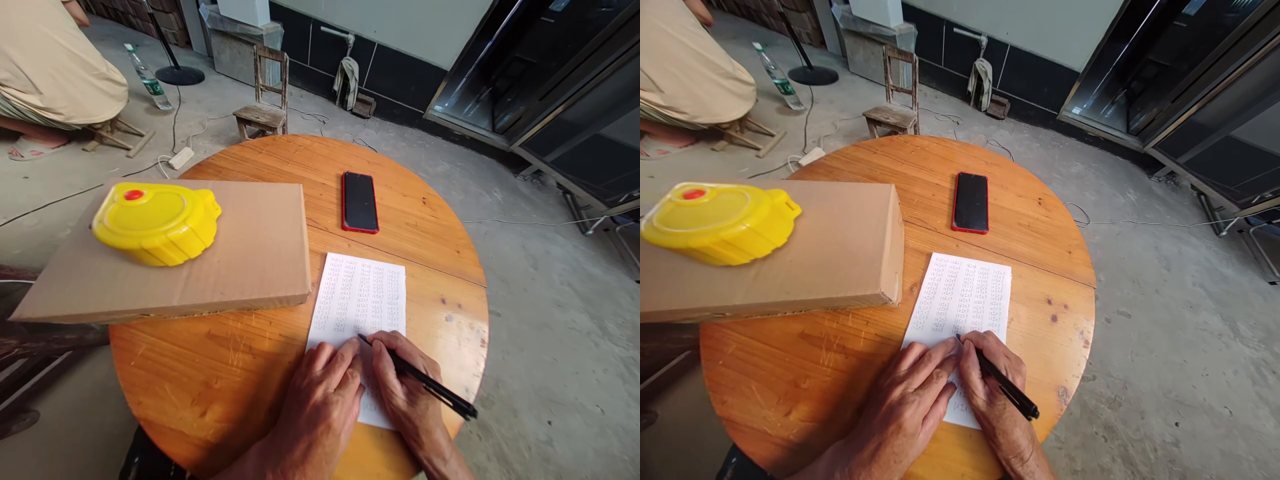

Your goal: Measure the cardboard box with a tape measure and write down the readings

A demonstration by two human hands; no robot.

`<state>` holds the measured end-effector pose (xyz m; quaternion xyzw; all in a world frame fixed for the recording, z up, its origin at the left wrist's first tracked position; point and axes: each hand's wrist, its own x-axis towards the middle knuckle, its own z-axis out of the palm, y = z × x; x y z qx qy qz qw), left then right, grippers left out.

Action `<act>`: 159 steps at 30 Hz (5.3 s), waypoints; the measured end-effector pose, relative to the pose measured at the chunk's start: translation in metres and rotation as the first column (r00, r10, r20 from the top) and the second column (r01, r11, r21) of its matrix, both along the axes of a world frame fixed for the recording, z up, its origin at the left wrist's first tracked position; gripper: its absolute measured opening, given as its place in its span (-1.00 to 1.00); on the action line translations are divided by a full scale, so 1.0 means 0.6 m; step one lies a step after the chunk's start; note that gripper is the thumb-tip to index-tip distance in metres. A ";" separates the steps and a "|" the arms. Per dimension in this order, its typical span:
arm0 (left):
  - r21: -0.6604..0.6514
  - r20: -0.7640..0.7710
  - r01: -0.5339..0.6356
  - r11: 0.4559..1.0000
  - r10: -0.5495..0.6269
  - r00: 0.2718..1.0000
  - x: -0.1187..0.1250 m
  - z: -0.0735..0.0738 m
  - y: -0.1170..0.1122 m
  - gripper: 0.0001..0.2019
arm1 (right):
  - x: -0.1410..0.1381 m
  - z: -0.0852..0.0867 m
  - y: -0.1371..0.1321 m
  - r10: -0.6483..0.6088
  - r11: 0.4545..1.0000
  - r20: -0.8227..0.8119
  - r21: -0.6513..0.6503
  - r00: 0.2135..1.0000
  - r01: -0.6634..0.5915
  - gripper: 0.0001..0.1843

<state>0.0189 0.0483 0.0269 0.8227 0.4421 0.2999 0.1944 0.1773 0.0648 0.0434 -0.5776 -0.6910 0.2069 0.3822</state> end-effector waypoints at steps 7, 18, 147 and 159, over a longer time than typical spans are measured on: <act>-0.008 -0.029 -0.014 1.000 0.014 0.999 0.000 0.000 0.001 -0.67 | -0.003 0.002 0.002 -0.028 1.000 0.002 0.013 1.000 0.028 -0.82; 0.017 -0.061 0.008 1.000 -0.007 0.998 0.001 -0.003 0.000 -0.66 | 0.000 0.006 -0.001 -0.091 0.995 -0.009 0.029 0.996 0.091 -0.81; 0.191 -0.216 -0.245 0.950 0.284 0.934 0.004 -0.023 -0.071 -0.60 | 0.090 -0.072 -0.085 -0.314 0.947 0.189 0.129 0.930 0.294 -0.60; 0.320 -0.101 -0.344 0.883 0.393 0.914 -0.021 -0.025 -0.096 -0.57 | 0.093 -0.062 -0.088 -0.274 0.944 0.249 0.252 0.929 0.211 -0.60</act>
